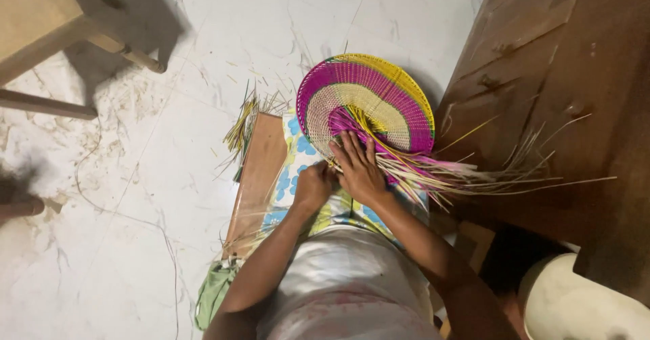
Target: Weaving a circular hand fan using colored straw fibers.
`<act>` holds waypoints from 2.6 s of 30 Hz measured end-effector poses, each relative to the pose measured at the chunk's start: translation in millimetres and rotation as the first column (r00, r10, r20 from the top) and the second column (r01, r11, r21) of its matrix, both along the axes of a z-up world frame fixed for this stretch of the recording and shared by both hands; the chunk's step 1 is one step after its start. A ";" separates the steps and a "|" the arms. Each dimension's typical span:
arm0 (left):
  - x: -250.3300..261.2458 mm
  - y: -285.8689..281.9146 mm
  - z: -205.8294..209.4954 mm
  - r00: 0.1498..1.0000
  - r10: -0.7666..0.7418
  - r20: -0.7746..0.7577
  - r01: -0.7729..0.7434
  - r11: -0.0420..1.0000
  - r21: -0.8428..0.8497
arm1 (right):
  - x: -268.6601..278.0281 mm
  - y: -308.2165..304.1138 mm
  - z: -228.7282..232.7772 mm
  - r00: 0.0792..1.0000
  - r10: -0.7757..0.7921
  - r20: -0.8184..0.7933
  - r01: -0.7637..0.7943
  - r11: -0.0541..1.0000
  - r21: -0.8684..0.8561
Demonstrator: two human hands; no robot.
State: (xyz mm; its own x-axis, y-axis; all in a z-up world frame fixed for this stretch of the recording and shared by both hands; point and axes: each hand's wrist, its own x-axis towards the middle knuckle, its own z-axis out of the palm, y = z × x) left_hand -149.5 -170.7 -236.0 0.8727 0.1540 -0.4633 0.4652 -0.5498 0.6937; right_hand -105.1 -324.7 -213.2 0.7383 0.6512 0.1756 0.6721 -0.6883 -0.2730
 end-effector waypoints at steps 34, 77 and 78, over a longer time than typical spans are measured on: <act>-179.9 136.8 124.8 0.952 -0.077 -0.297 -0.013 0.958 -0.288 | -9.9 1.9 -12.5 0.971 0.029 -0.239 0.076 0.905 0.418; -5.5 29.3 26.4 0.912 0.376 -0.166 -0.402 0.737 -0.543 | -5.8 11.5 13.9 0.985 -0.015 0.171 -0.081 0.837 0.541; -2.5 35.6 23.0 0.914 0.374 -0.159 -0.398 0.740 -0.543 | -5.5 13.4 17.3 0.984 -0.017 0.177 -0.083 0.835 0.544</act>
State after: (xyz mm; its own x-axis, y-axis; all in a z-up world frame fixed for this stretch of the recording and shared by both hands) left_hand -152.0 -135.1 -213.0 0.7757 0.1819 -0.6043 0.5842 0.1550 0.7967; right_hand -110.6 -311.3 -196.0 0.6452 0.4343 0.6286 0.7612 -0.4365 -0.4797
